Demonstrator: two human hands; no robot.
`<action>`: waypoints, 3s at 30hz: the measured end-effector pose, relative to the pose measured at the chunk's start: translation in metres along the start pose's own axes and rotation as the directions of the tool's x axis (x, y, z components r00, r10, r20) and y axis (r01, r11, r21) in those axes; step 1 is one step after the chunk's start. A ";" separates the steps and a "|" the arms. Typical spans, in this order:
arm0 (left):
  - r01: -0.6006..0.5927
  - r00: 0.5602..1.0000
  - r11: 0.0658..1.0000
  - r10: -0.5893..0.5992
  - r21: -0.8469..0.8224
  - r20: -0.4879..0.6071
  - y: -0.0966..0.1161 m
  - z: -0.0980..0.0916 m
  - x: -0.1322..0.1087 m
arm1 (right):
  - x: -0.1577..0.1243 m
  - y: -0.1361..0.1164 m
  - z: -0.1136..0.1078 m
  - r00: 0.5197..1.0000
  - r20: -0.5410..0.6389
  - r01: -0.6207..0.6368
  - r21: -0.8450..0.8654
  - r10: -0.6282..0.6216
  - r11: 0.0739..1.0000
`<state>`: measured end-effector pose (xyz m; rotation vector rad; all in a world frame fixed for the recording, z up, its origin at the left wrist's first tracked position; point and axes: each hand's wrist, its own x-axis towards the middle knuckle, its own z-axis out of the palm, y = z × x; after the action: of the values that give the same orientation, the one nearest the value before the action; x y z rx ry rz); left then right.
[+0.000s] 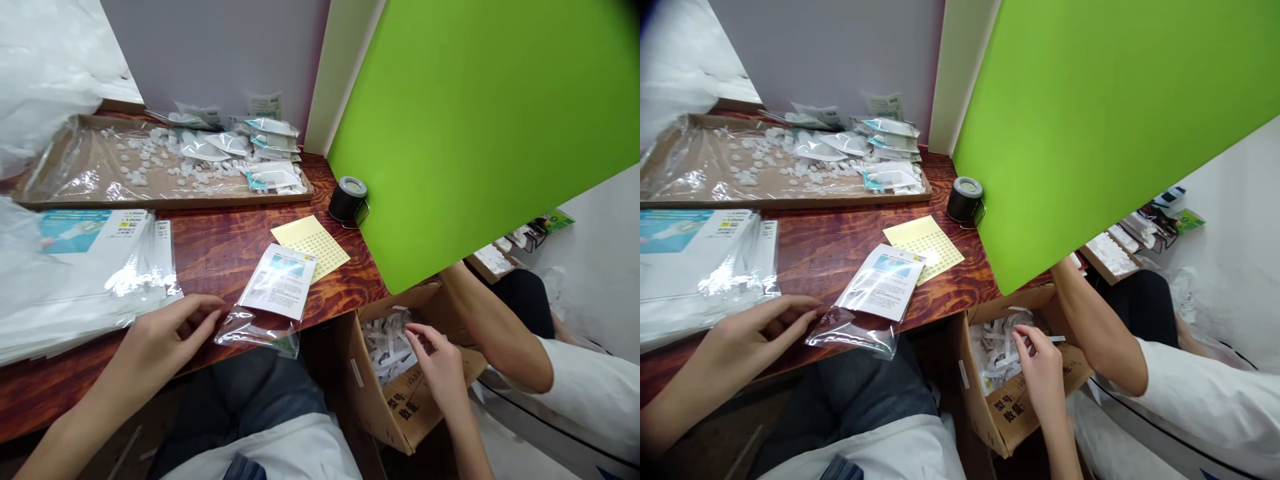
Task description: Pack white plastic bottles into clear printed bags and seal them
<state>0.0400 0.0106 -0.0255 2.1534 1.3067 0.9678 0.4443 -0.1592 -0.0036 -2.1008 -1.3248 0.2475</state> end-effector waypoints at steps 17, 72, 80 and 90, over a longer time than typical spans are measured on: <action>-0.495 0.862 0.860 0.467 -0.125 -0.196 0.053 -0.007 0.017 | -0.004 -0.152 0.121 0.895 -0.211 0.442 0.544 -0.393 0.713; 0.198 0.742 0.779 -0.516 -0.595 -0.428 0.060 -0.006 0.016 | 0.029 -0.223 0.146 0.995 0.019 0.036 0.853 -0.100 0.521; 0.209 0.739 0.777 -0.523 -0.593 -0.425 0.054 -0.001 0.013 | 0.031 -0.217 0.148 0.992 0.034 0.033 0.859 -0.120 0.510; 0.141 0.871 0.794 -0.383 -0.591 -0.307 0.055 -0.025 0.030 | 0.062 -0.213 0.142 0.971 -0.046 0.142 0.900 -0.234 0.411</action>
<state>0.0625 0.0125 0.0378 1.3170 1.2585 1.5128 0.2485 0.0150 0.0242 -0.9901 -1.0681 0.7758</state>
